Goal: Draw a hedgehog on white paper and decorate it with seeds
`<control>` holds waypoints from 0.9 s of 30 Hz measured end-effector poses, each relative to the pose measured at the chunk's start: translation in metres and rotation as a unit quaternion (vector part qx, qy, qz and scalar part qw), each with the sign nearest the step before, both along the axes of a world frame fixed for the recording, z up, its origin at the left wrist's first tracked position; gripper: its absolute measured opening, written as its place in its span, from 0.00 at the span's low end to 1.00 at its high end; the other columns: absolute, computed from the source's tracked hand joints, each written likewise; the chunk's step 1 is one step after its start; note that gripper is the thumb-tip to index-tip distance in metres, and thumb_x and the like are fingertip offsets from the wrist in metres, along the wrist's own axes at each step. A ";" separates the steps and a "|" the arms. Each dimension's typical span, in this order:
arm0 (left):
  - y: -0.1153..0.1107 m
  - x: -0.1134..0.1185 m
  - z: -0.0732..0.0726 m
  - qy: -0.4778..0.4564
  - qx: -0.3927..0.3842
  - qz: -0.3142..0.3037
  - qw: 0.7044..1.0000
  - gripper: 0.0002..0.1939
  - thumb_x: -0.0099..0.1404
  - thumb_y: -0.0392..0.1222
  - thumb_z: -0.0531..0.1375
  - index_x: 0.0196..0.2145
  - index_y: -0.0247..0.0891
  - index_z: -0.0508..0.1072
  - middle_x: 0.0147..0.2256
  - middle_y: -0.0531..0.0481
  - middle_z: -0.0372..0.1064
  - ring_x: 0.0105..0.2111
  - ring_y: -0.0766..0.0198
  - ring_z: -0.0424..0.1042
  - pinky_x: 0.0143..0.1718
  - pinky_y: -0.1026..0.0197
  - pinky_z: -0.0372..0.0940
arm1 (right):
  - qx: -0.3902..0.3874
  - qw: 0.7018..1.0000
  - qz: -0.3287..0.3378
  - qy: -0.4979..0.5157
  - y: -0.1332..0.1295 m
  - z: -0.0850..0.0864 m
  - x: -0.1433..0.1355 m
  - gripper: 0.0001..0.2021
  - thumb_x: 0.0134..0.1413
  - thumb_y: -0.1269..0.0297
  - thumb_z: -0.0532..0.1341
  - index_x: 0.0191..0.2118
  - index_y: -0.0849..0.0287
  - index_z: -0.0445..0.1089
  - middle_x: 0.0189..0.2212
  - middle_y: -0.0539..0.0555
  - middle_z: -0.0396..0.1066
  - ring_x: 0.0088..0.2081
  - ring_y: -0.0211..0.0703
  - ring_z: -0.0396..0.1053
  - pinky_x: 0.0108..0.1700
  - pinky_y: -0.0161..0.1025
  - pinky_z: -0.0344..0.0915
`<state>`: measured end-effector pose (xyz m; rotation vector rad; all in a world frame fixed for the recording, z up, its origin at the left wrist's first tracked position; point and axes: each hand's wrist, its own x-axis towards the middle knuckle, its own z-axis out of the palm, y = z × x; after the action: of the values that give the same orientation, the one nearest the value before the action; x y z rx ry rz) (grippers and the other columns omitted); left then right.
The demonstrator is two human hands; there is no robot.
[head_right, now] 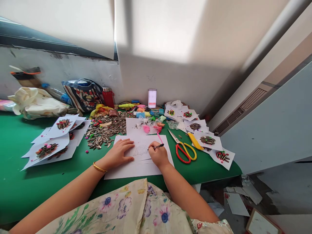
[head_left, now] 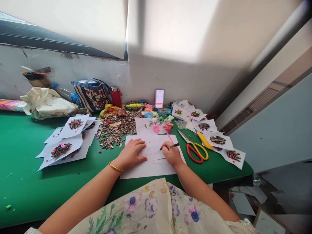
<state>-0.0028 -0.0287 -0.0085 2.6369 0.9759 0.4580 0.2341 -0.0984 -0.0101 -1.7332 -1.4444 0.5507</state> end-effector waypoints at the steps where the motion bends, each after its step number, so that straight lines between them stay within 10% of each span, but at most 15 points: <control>1: 0.000 0.000 0.000 0.000 0.000 0.000 1.000 0.32 0.56 0.58 0.65 0.56 0.44 0.70 0.59 0.44 0.65 0.63 0.46 0.56 0.65 0.39 0.44 | -0.001 1.000 0.004 -0.002 0.000 0.000 0.000 0.09 0.48 0.66 0.52 0.27 0.54 0.69 0.25 0.48 0.71 0.31 0.44 0.68 0.33 0.38 0.59; 27: 0.000 0.000 0.000 -0.002 0.002 -0.001 1.000 0.33 0.55 0.58 0.65 0.56 0.43 0.70 0.59 0.44 0.65 0.62 0.45 0.57 0.64 0.38 0.46 | 0.027 0.999 0.025 -0.001 0.003 -0.003 0.001 0.10 0.54 0.64 0.52 0.34 0.53 0.70 0.29 0.49 0.73 0.33 0.44 0.69 0.36 0.38 0.61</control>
<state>-0.0024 -0.0291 -0.0083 2.6384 0.9727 0.4650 0.2353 -0.0952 -0.0128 -1.6593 -1.4933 0.5315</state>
